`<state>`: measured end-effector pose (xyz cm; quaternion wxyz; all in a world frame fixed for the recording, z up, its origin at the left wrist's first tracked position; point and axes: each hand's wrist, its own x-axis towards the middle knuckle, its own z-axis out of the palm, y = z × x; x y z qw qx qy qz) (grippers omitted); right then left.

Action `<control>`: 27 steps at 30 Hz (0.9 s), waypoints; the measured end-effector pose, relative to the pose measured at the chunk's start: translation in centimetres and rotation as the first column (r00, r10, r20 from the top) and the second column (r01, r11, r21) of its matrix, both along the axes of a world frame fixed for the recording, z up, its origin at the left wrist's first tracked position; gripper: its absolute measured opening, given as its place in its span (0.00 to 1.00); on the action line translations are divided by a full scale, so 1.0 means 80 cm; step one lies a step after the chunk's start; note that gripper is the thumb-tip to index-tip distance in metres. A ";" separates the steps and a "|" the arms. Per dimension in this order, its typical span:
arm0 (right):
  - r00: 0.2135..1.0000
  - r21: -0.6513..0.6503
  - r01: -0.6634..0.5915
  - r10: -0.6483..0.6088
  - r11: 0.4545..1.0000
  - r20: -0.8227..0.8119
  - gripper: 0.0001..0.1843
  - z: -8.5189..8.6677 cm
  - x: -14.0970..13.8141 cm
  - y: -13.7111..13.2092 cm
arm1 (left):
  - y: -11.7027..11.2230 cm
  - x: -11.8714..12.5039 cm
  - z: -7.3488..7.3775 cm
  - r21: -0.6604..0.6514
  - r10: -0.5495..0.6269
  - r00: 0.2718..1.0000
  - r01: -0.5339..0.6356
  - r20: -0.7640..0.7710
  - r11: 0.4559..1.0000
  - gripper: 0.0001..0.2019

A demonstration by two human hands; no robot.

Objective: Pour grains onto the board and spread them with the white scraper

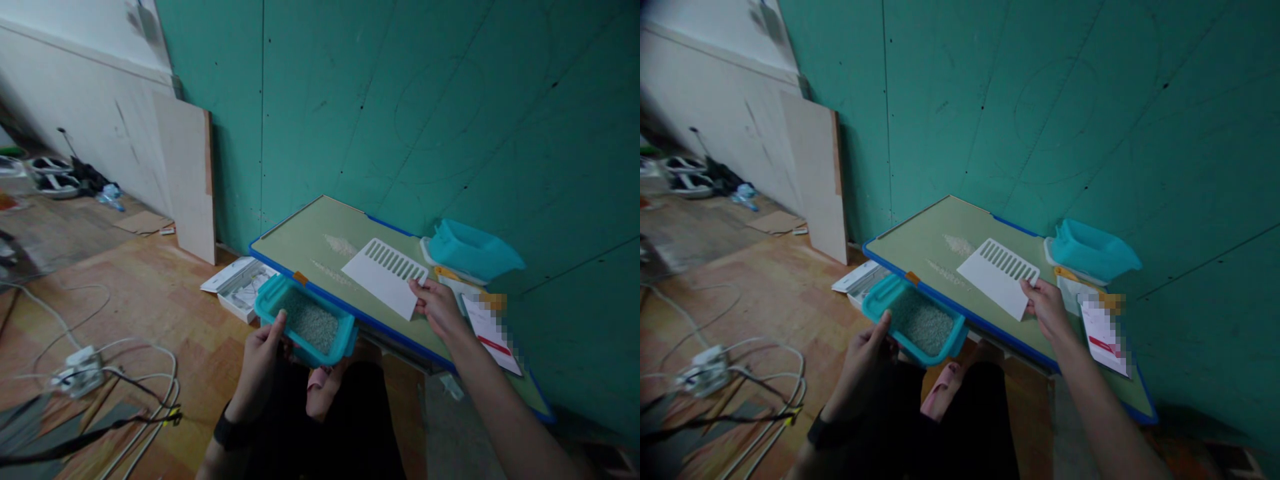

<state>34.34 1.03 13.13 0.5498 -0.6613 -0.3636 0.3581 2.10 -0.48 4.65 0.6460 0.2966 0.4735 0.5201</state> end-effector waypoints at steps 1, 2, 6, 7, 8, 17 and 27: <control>1.000 -0.007 -0.013 0.013 1.000 -0.005 0.21 0.000 -0.003 -0.003 | 0.000 0.000 0.000 0.004 -0.005 1.000 0.005 -0.003 1.000 0.29; 1.000 -0.015 -0.027 0.026 1.000 -0.010 0.22 0.001 -0.008 -0.005 | -0.001 0.000 0.000 0.010 -0.010 1.000 0.010 -0.007 1.000 0.29; 0.996 -0.038 -0.076 0.075 0.996 -0.045 0.24 0.004 -0.031 -0.010 | -0.001 0.000 0.001 0.023 -0.016 1.000 0.016 -0.019 1.000 0.30; 0.995 -0.043 -0.091 0.089 0.995 -0.052 0.25 0.005 -0.037 -0.011 | -0.001 0.001 0.002 0.017 -0.017 1.000 0.017 -0.024 1.000 0.30; 0.993 -0.048 -0.106 0.103 0.993 -0.057 0.25 0.006 -0.042 -0.011 | 0.000 0.001 0.003 0.010 -0.019 0.999 0.020 -0.032 1.000 0.30; 0.985 -0.051 -0.171 0.169 0.984 -0.032 0.25 0.012 -0.058 -0.006 | 0.002 0.004 0.003 0.027 -0.026 0.998 0.028 -0.062 0.999 0.31; 0.985 -0.051 -0.149 0.144 0.987 -0.092 0.28 0.017 -0.046 -0.010 | 0.001 0.002 -0.004 0.038 -0.035 0.998 0.037 -0.043 0.999 0.30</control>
